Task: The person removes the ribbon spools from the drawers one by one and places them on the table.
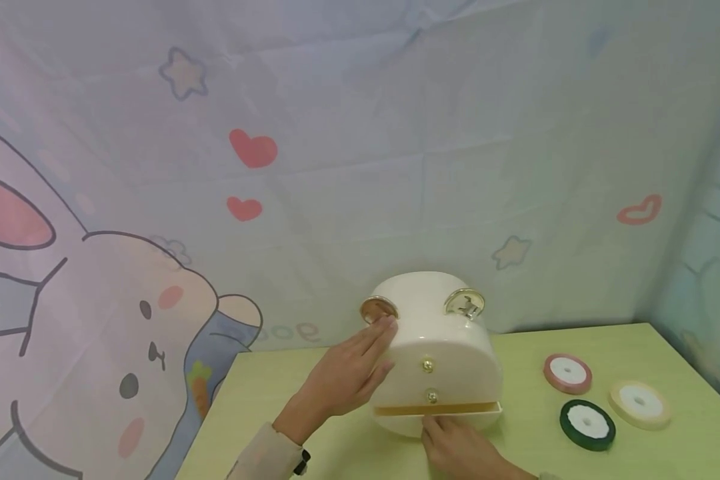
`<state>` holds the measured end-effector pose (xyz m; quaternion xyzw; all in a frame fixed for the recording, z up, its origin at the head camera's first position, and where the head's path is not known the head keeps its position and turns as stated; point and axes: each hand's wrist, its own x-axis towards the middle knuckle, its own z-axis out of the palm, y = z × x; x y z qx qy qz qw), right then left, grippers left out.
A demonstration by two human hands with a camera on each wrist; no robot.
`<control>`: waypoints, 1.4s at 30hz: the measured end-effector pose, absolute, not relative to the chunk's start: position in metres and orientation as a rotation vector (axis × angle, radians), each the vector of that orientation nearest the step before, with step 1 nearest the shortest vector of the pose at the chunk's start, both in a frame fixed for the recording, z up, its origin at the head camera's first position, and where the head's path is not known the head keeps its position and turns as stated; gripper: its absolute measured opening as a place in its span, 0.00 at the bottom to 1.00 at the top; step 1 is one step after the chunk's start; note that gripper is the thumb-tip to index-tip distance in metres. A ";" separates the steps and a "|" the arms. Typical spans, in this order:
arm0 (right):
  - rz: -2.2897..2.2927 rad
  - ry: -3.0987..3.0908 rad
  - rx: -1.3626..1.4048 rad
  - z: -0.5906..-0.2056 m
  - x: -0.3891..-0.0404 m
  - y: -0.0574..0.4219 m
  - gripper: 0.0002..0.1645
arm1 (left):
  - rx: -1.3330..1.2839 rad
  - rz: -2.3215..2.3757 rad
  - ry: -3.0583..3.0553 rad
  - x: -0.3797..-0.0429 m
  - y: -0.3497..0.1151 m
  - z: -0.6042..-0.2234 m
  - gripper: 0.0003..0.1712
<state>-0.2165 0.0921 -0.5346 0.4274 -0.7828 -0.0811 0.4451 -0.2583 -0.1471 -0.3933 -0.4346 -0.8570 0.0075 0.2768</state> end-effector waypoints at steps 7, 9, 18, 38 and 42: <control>-0.220 -1.928 1.049 -0.532 -0.223 0.092 0.43 | -1.163 0.021 -2.301 -0.258 -0.147 -0.392 0.33; -0.222 -1.923 1.051 -0.532 -0.225 0.092 0.43 | -1.164 0.028 -2.298 -0.258 -0.147 -0.393 0.33; -0.246 -1.888 1.041 -0.535 -0.231 0.092 0.13 | -1.159 0.029 -2.293 -0.257 -0.148 -0.394 0.33; -0.154 -1.941 1.115 -0.532 -0.233 0.100 0.08 | -1.154 0.009 -2.282 -0.254 -0.151 -0.396 0.32; -0.164 -1.956 1.137 -0.531 -0.234 0.102 0.10 | -1.148 -0.026 -2.291 -0.253 -0.153 -0.396 0.32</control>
